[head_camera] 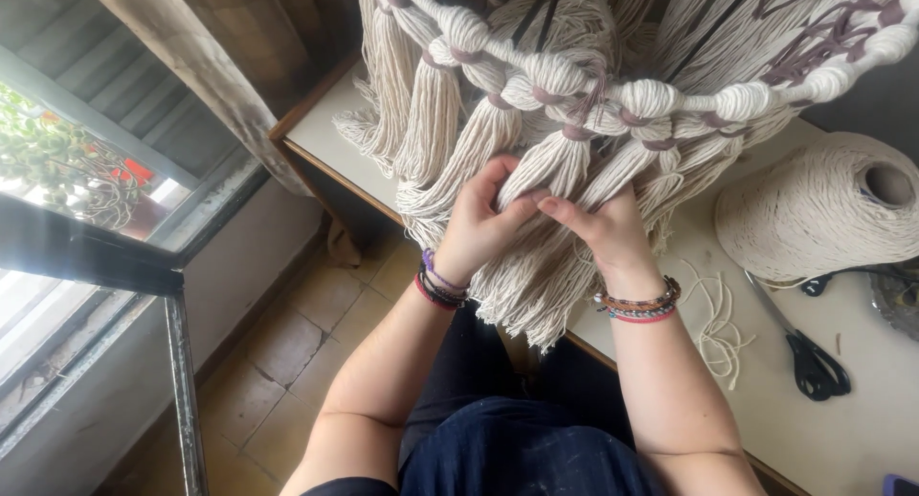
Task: Tying decorative knots on a macrame chandelier using cotton cord and scissors.
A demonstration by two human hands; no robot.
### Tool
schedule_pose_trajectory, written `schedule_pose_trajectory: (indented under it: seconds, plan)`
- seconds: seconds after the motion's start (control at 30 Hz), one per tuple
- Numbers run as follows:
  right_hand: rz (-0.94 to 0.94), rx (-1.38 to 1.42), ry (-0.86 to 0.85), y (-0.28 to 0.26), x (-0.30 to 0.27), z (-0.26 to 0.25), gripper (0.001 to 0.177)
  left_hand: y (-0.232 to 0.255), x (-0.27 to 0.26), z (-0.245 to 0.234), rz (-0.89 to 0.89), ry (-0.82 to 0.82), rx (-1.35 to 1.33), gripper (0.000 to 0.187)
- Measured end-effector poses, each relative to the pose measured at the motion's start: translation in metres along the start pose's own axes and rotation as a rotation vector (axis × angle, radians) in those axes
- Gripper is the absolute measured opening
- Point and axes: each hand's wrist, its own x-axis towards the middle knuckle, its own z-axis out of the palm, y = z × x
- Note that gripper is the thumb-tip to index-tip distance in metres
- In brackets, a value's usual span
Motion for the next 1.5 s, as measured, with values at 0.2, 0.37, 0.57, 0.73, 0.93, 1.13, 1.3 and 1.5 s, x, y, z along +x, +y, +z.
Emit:
schedule_pose_trajectory:
  seconds: [0.2,0.37,0.57,0.73,0.93,1.13,1.3,1.5]
  plan:
    - [-0.073,-0.194,0.187,0.008,-0.015,0.002,0.065,-0.014,-0.009,0.006,-0.076,-0.034,-0.014,0.027]
    - [-0.044,-0.075,0.196,0.01,-0.02,0.002,0.057,0.016,-0.018,0.007,-0.146,-0.046,-0.028,0.024]
    - [-0.015,-0.097,0.123,0.007,-0.022,0.005,0.067,0.003,-0.027,0.004,-0.147,0.023,0.206,0.019]
    - [0.006,-0.134,0.169,0.005,-0.028,-0.005,0.06,0.022,-0.028,0.001,-0.164,0.067,0.318,0.019]
    - [0.209,0.203,0.098,0.062,-0.05,-0.067,0.035,-0.003,-0.023,-0.045,-0.114,0.201,0.128,0.021]
    - [0.204,0.252,-0.024,0.039,-0.041,-0.062,0.026,-0.058,-0.034,-0.103,-0.168,0.384,0.598,0.026]
    - [0.199,0.167,-0.453,0.012,-0.04,-0.049,0.024,-0.124,-0.052,-0.151,-0.288,0.363,1.426,0.017]
    - [0.219,0.203,-0.433,-0.013,-0.055,-0.04,0.032,-0.152,-0.064,-0.203,-0.658,0.263,1.578,0.081]
